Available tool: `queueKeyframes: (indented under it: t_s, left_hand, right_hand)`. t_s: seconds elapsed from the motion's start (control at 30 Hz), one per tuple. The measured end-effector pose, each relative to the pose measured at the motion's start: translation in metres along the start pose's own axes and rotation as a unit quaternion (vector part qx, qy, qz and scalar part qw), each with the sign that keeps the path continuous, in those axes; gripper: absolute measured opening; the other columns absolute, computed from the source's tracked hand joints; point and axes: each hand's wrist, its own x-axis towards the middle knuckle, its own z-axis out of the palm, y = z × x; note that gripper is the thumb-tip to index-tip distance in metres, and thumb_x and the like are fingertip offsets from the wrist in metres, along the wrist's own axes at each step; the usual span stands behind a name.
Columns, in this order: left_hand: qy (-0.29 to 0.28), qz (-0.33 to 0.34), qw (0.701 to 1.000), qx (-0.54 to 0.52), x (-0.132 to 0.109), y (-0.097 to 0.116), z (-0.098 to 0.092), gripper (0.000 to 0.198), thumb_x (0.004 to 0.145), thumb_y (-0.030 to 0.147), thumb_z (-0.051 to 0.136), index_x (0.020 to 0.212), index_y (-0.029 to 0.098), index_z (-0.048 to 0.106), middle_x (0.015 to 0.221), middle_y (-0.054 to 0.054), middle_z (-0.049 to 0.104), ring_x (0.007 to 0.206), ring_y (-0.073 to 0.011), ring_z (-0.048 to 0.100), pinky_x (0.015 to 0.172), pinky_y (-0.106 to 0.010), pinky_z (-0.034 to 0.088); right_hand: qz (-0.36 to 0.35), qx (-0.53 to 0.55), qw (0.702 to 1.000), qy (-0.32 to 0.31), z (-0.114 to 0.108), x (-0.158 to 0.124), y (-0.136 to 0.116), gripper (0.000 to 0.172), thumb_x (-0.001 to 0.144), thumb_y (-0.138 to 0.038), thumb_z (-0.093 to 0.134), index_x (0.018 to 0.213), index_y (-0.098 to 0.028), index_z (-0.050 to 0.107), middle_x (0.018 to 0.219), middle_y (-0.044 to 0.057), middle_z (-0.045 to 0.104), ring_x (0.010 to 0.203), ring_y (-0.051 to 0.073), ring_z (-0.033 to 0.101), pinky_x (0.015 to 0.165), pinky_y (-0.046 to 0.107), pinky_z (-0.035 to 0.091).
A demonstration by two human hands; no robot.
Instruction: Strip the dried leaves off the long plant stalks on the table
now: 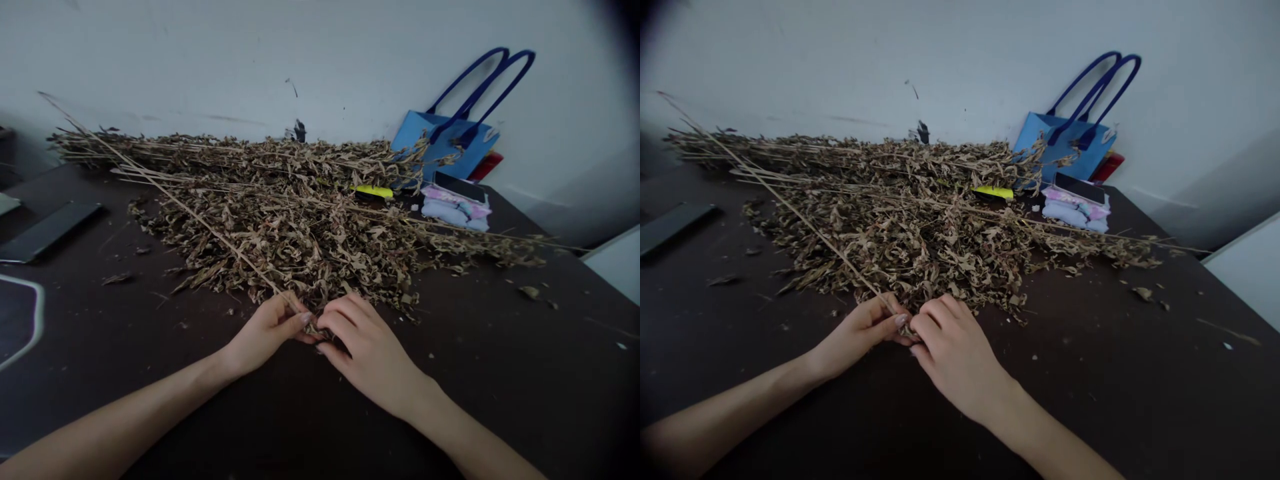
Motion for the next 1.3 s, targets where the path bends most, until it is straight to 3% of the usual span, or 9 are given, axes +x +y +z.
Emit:
queueKeyframes:
  t_s: [0.33,0.5,0.7,0.9,1.03,1.17,1.3]
  left_hand:
    - [-0.001,0.006,1.0,0.009,0.002,-0.003,-0.002,0.022,0.08,0.029,0.064,0.078,0.013,0.049,0.074,-0.004,0.067,0.069,-0.0153,0.067,0.07,-0.031,0.055]
    - [-0.02,0.017,1.0,0.01,0.001,-0.002,-0.003,0.022,0.082,0.029,0.062,0.08,0.013,0.047,0.077,-0.006,0.068,0.074,-0.0167,0.068,0.072,-0.032,0.055]
    - [-0.03,0.024,0.999,-0.012,0.001,-0.001,-0.002,0.019,0.084,0.027,0.059,0.082,0.014,0.045,0.078,-0.006,0.069,0.075,-0.0168,0.069,0.073,-0.032,0.056]
    - [-0.016,0.024,1.0,-0.012,0.001,0.0,-0.001,0.019,0.083,0.027,0.06,0.082,0.013,0.048,0.084,-0.006,0.067,0.079,-0.0188,0.069,0.075,-0.034,0.056]
    - [-0.009,0.035,0.999,-0.025,0.0,0.001,-0.002,0.017,0.083,0.025,0.061,0.083,0.014,0.048,0.084,-0.006,0.067,0.079,-0.0189,0.069,0.075,-0.035,0.056]
    - [0.007,0.062,0.998,0.006,-0.001,0.005,-0.004,0.013,0.084,0.022,0.06,0.084,0.013,0.05,0.089,-0.007,0.067,0.08,-0.0174,0.068,0.075,-0.033,0.055]
    - [0.01,0.094,0.994,0.049,0.0,0.007,-0.007,0.011,0.084,0.022,0.059,0.084,0.013,0.053,0.091,-0.006,0.065,0.078,-0.015,0.067,0.073,-0.028,0.054]
  right_hand:
    - [0.017,-0.022,1.0,-0.002,0.006,-0.001,0.001,0.015,0.088,-0.015,0.044,0.078,-0.017,0.055,0.082,0.006,0.055,0.082,0.019,0.048,0.076,0.037,0.044]
    - [0.048,0.101,0.994,-0.01,0.002,0.002,0.007,0.016,0.088,-0.014,0.045,0.074,-0.018,0.052,0.078,0.002,0.053,0.079,0.015,0.048,0.07,0.029,0.041]
    - [0.118,0.257,0.959,-0.025,0.001,0.005,0.012,0.016,0.087,-0.022,0.049,0.072,-0.018,0.052,0.07,-0.002,0.051,0.065,0.009,0.048,0.06,0.022,0.037]
    - [0.133,0.115,0.982,0.075,0.003,0.005,0.024,0.014,0.087,-0.02,0.046,0.075,-0.018,0.053,0.074,0.001,0.053,0.07,0.013,0.049,0.064,0.026,0.038]
    - [0.132,0.049,0.986,0.086,0.0,0.003,0.038,0.019,0.09,-0.023,0.041,0.083,-0.019,0.058,0.084,0.005,0.058,0.078,0.016,0.053,0.071,0.03,0.042]
    - [0.123,0.062,0.984,0.112,-0.005,0.002,0.043,0.023,0.09,-0.024,0.041,0.095,-0.021,0.062,0.098,0.006,0.061,0.084,0.017,0.057,0.075,0.032,0.045]
    - [0.109,0.16,0.976,0.1,-0.013,0.003,0.035,0.019,0.089,-0.025,0.045,0.089,-0.021,0.063,0.094,0.005,0.062,0.084,0.015,0.058,0.075,0.031,0.046]
